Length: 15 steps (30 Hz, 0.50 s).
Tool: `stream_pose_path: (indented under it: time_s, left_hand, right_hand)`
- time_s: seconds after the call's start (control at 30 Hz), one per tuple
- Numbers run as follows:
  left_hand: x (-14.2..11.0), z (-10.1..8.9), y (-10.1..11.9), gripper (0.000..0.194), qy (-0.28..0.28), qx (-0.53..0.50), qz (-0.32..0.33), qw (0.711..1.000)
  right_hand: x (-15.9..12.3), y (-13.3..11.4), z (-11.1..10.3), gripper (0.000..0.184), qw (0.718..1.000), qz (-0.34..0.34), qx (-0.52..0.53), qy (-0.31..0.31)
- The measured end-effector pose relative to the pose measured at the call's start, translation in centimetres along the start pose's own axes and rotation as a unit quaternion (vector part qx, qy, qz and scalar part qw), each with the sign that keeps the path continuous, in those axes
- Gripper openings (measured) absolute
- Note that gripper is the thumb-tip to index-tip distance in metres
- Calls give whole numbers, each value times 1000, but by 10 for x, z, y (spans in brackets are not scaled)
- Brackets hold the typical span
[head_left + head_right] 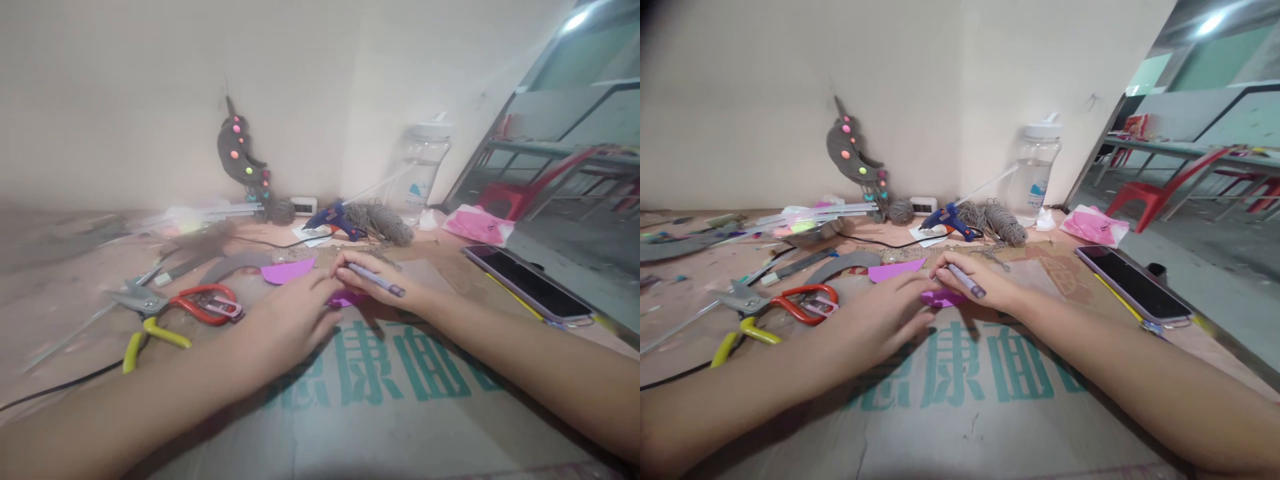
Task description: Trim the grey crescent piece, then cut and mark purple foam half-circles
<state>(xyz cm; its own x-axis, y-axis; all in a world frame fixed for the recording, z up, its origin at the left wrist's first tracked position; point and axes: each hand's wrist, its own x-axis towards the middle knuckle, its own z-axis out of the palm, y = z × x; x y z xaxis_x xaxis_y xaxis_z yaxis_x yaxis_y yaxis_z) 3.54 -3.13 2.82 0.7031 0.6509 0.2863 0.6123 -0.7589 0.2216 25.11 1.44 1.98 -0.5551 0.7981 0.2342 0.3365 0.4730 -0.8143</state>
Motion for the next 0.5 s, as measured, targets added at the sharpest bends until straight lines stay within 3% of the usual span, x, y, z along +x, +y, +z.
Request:
stream_pose_path:
  time_s: [0.17,0.33,0.5]
  left_hand:
    - [6,8,-16,64,39,32,-5,999]
    - [6,0,-10,43,43,84,-4,996]
    - [5,2,-13,42,56,133,-9,990]
  right_hand:
    - [-5,-1,3,22,999,7,32,-36]
    - [-4,-8,10,26,998,18,37,-51]
    - [-2,-15,9,29,998,19,27,-49]
